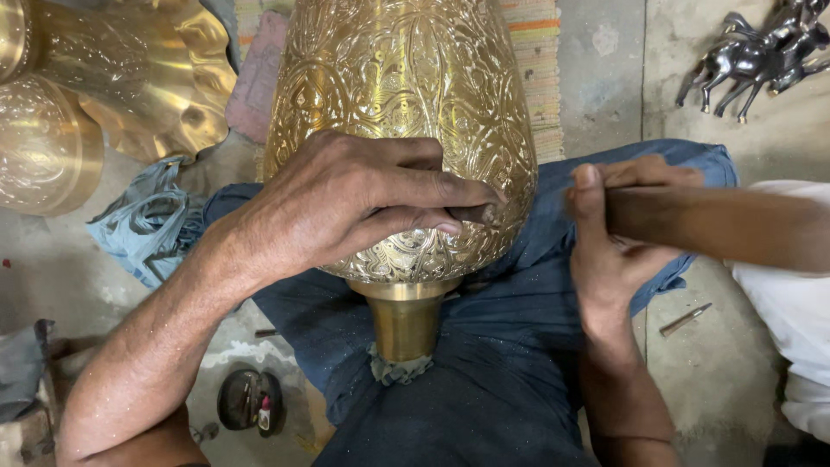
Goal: The person sits cross-legged on the floor holding a chisel against an ornate brass vessel resting on their lap and strikes the chisel with a wooden mallet, working the embossed pattern across the vessel surface and repositioning the chisel repeatedly.
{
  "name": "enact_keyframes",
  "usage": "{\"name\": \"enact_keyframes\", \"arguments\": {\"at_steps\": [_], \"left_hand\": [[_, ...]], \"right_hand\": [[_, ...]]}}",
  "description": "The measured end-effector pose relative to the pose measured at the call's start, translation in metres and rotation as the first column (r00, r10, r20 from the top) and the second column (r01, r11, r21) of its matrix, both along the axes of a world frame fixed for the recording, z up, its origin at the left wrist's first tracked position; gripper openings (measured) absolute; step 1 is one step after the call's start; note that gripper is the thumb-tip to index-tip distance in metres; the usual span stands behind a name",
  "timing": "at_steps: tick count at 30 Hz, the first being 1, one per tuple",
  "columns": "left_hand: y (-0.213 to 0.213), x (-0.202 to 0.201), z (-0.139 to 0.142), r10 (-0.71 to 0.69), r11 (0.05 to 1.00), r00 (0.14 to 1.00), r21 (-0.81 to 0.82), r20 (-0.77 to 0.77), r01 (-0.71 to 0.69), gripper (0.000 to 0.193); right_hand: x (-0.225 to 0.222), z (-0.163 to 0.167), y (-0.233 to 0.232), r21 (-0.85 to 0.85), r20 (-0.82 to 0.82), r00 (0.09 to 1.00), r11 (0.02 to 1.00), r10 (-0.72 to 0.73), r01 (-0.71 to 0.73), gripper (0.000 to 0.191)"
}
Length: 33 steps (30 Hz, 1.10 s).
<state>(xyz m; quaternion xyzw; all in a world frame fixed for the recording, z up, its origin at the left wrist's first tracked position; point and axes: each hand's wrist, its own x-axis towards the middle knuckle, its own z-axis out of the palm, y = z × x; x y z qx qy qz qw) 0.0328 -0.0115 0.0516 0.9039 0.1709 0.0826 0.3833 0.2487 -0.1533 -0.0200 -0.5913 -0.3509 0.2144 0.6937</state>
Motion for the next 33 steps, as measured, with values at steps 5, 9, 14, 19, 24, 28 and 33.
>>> {"name": "enact_keyframes", "arguments": {"at_steps": [5, 9, 14, 19, 24, 28, 33], "left_hand": [[0.000, -0.001, -0.002, -0.004, 1.000, 1.000, -0.003, -0.019, 0.004, 0.035], [0.000, -0.003, -0.005, -0.006, 1.000, 1.000, 0.013, -0.016, 0.006, 0.034], [0.000, -0.002, -0.009, -0.034, 0.997, 0.999, 0.063, 0.008, 0.033, 0.035], [0.003, -0.002, -0.006, -0.047, 0.996, 0.999, 0.071, 0.000, 0.046, 0.038], [0.002, 0.001, -0.001, -0.022, 1.000, 0.999, 0.001, -0.049, 0.022, 0.038], [0.003, 0.002, 0.000, -0.046, 0.999, 0.999, 0.024, 0.018, 0.045, 0.038], [0.008, -0.004, -0.006, -0.013, 0.998, 1.000, -0.064, -0.015, 0.012, 0.035]], "right_hand": [[0.006, -0.016, -0.007, -0.133, 0.717, 0.697, 0.985, 0.019, 0.110, 0.029], [0.008, -0.026, -0.011, -0.090, 0.240, 0.970, 0.996, 0.030, -0.009, 0.028], [0.001, -0.011, -0.007, -0.029, 0.338, 0.937, 0.994, -0.089, 0.105, 0.022], [0.008, -0.012, -0.010, -0.170, 0.819, 0.569, 0.979, 0.075, 0.115, 0.022], [0.008, -0.025, -0.015, -0.276, 0.509, 0.855, 0.960, 0.103, 0.048, 0.017], [0.002, -0.012, -0.010, -0.089, 0.474, 0.877, 0.987, -0.078, 0.136, 0.024], [0.004, -0.002, -0.005, -0.172, 0.881, 0.463, 0.978, 0.099, 0.118, 0.030]]}}
